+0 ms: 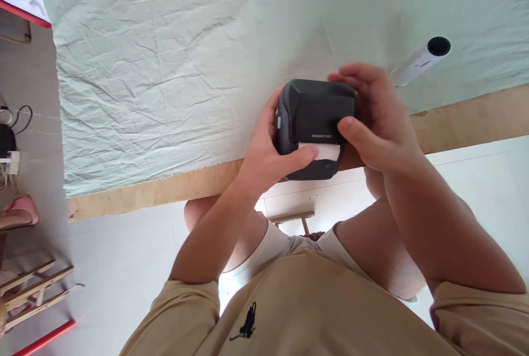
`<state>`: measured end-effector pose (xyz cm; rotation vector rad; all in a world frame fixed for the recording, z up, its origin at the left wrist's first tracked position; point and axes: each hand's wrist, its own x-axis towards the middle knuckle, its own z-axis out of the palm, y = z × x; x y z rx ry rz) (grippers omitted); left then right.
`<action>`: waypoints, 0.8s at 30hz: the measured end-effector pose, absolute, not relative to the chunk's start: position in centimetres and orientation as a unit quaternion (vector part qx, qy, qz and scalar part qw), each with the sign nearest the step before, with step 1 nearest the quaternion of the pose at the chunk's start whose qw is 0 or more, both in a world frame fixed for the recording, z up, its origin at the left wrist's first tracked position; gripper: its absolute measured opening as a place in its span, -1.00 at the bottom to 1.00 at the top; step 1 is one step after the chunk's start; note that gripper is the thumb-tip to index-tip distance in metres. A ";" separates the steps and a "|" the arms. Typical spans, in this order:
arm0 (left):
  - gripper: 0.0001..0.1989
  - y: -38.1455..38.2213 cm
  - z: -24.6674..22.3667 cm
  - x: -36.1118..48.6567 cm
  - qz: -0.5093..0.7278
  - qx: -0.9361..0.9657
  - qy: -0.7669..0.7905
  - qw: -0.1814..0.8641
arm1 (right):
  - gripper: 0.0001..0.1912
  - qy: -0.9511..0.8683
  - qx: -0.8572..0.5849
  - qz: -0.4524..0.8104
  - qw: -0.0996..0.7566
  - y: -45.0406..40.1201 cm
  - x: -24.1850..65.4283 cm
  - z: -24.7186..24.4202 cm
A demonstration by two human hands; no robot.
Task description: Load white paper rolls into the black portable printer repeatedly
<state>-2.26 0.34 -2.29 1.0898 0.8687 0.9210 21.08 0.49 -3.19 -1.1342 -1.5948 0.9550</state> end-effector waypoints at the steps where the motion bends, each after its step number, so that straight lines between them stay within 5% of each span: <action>1: -0.08 0.4 -2.3 -2.3 0.417 0.454 0.384 0.687 | -0.27 -0.654 -0.463 0.395 0.449 0.5 21.0 -3.2; 5: -0.38 0.3 -1.9 -2.1 0.418 0.408 0.404 0.704 | -0.26 -0.677 -0.472 0.380 0.419 1.1 21.4 -3.7; 24: -0.64 0.7 -1.1 -0.9 0.476 0.267 0.438 0.714 | -0.41 -0.704 -0.460 0.304 0.447 0.3 21.4 -3.7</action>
